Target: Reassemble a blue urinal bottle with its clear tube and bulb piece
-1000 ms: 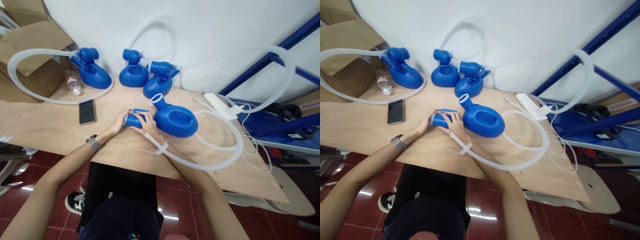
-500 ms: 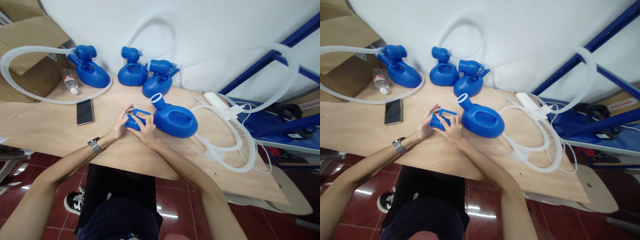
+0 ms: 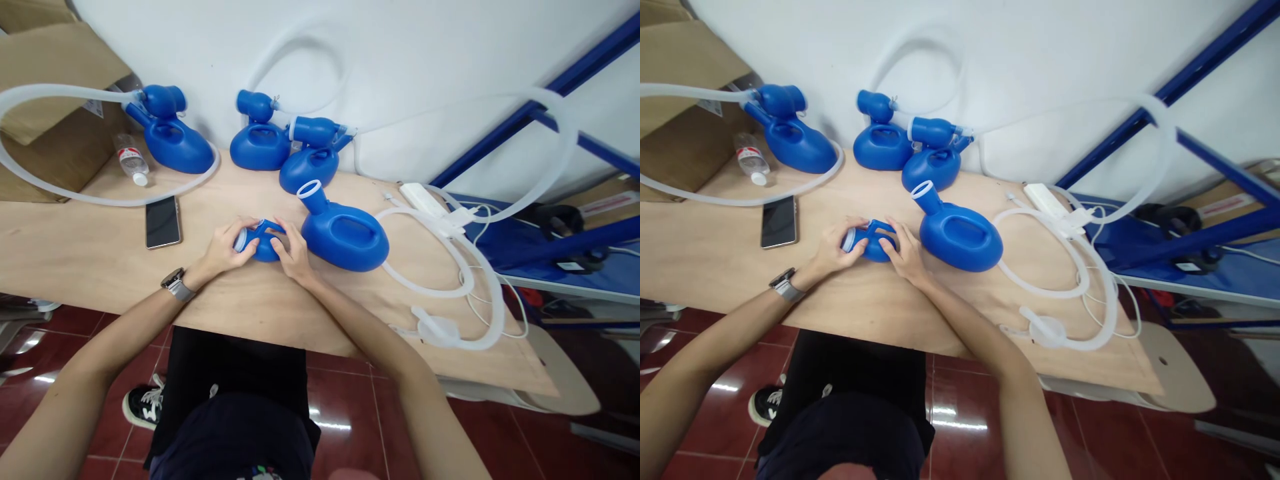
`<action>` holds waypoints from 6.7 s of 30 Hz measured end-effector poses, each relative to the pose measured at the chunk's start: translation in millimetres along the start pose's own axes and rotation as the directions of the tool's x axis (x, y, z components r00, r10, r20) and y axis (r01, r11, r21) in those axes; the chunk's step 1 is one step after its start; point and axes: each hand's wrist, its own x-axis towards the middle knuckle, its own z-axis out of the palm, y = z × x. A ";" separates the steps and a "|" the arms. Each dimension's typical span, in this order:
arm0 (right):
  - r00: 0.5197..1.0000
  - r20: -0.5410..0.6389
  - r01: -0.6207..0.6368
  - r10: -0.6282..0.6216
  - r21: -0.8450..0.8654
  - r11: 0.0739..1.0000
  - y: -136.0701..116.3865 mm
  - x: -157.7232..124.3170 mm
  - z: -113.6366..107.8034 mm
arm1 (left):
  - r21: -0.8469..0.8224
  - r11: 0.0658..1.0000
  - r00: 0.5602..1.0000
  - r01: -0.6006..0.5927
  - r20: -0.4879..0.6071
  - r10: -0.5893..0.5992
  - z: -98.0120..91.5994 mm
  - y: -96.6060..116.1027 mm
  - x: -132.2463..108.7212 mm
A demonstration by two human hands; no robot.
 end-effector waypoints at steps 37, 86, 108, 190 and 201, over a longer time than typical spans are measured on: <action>0.966 0.194 -0.202 0.169 0.168 0.965 -55.7 24.0 -8.7 | 0.347 0.922 0.979 -0.173 0.165 0.122 -10.7 6.0 -9.9; 0.937 0.344 -0.029 0.067 -0.114 0.993 -138.5 -13.4 -80.7 | -0.617 0.545 0.813 0.567 0.316 -0.489 30.6 105.1 45.8; 0.996 -0.017 -0.085 0.087 -0.459 0.885 26.7 -1.1 -166.6 | 0.439 0.893 0.817 -0.098 0.548 -0.180 40.2 -3.6 143.4; 0.770 0.435 -0.445 0.468 -0.161 0.881 -22.4 80.5 -139.3 | 0.042 0.963 0.913 0.266 0.310 -0.266 65.1 24.2 135.8; 0.981 0.030 -0.166 0.194 -0.397 0.903 -57.6 22.1 -203.2 | 0.093 0.973 0.935 0.210 0.271 -0.228 3.1 3.1 117.8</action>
